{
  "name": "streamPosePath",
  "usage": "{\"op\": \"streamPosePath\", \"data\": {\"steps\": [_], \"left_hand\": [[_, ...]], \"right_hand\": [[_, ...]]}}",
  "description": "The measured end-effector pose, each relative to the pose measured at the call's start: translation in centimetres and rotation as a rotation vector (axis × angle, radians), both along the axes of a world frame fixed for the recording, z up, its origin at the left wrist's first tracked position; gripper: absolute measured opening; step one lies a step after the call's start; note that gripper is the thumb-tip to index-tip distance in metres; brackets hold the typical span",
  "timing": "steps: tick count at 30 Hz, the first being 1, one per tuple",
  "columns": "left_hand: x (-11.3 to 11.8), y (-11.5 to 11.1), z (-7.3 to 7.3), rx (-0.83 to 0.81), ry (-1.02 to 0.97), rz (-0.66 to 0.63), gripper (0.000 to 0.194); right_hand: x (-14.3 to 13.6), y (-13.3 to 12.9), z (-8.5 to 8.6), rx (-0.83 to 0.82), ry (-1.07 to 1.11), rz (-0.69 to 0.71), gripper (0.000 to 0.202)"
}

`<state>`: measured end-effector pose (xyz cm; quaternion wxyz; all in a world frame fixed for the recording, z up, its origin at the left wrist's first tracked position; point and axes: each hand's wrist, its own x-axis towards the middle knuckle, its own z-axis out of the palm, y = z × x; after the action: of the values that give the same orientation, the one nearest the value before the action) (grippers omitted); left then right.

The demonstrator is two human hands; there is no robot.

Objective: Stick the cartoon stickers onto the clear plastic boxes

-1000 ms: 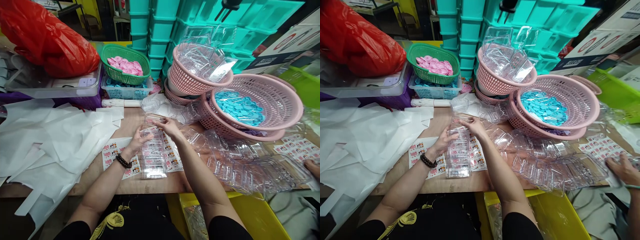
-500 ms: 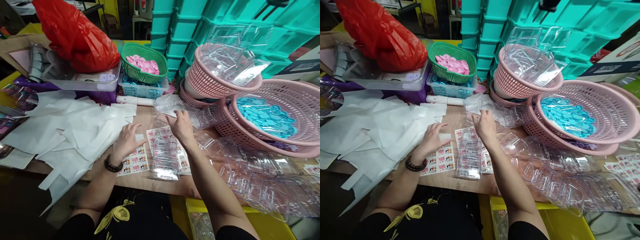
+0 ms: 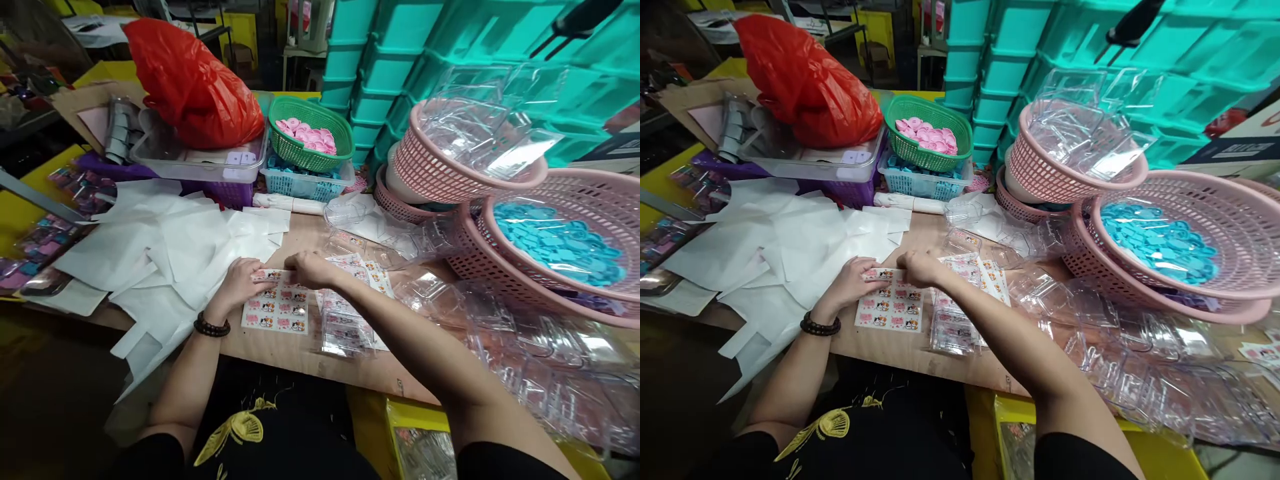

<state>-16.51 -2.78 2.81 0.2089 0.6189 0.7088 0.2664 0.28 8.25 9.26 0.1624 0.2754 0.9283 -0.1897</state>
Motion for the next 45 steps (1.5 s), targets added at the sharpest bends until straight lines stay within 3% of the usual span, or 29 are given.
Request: {"op": "streamPosePath", "data": {"steps": [1,4,8,11,14,17,19,22,25,29,33,35,36,38,41,43,45], "left_hand": [[-0.1,-0.1,0.4,0.002,-0.046,-0.011,0.018],[0.2,-0.1,1.2,-0.048,-0.179,0.017,0.028],[1.0,-0.2,1.6,-0.075,-0.552,0.114,0.042],[1.5,-0.2,1.7,-0.019,-0.882,0.145,0.050],[2.1,-0.1,1.7,-0.024,-1.072,0.170,0.052],[2.8,0.2,1.4,0.008,-1.152,0.246,0.055],[3.2,0.4,1.0,0.044,-1.100,0.295,0.055],[3.4,0.5,0.4,0.091,-0.942,0.358,0.053],[3.7,0.4,0.2,0.084,-0.930,0.325,0.050],[4.0,0.3,0.7,0.036,-1.013,0.251,0.053],[3.6,0.0,1.0,-0.047,-0.967,0.262,0.044],[2.9,-0.1,1.1,-0.102,-0.943,0.264,0.041],[2.5,-0.2,1.1,-0.131,-0.934,0.265,0.042],[1.5,-0.1,1.5,-0.183,-0.900,0.245,0.045],[0.7,0.5,2.8,-0.207,-0.819,0.073,0.045],[0.9,1.3,4.0,-0.187,-0.754,-0.110,0.040],[1.7,2.4,5.0,-0.166,-0.685,-0.288,0.033]], "right_hand": [[0.6,0.0,0.5,-0.012,0.017,-0.010,0.020],[1.8,-0.4,1.4,-0.060,0.201,-0.070,0.030],[2.4,-1.4,1.0,-0.135,0.456,-0.224,0.012],[2.8,-1.3,0.6,-0.252,0.553,-0.361,0.006],[3.4,-1.3,0.4,-0.357,0.628,-0.422,0.009],[3.6,-1.8,-0.2,-0.298,0.720,-0.459,0.012],[3.5,-2.4,-0.7,-0.124,0.790,-0.464,0.011],[3.4,-3.3,-1.4,0.218,0.786,-0.394,0.016],[3.2,-3.8,-1.5,0.381,0.667,-0.294,0.024],[3.3,-4.1,-1.3,0.387,0.564,-0.258,0.029],[4.8,-5.1,-0.3,0.275,0.617,0.068,0.029],[6.2,-5.4,0.4,0.211,0.709,0.118,0.025],[7.0,-5.3,0.7,0.198,0.777,0.039,0.023],[9.0,-4.2,1.2,0.151,0.938,-0.287,0.020],[12.1,-1.1,1.4,-0.200,1.057,-0.767,0.028],[13.7,1.0,1.0,-0.489,1.009,-0.919,0.039],[14.4,2.3,0.6,-0.648,0.915,-0.988,0.043]]}}
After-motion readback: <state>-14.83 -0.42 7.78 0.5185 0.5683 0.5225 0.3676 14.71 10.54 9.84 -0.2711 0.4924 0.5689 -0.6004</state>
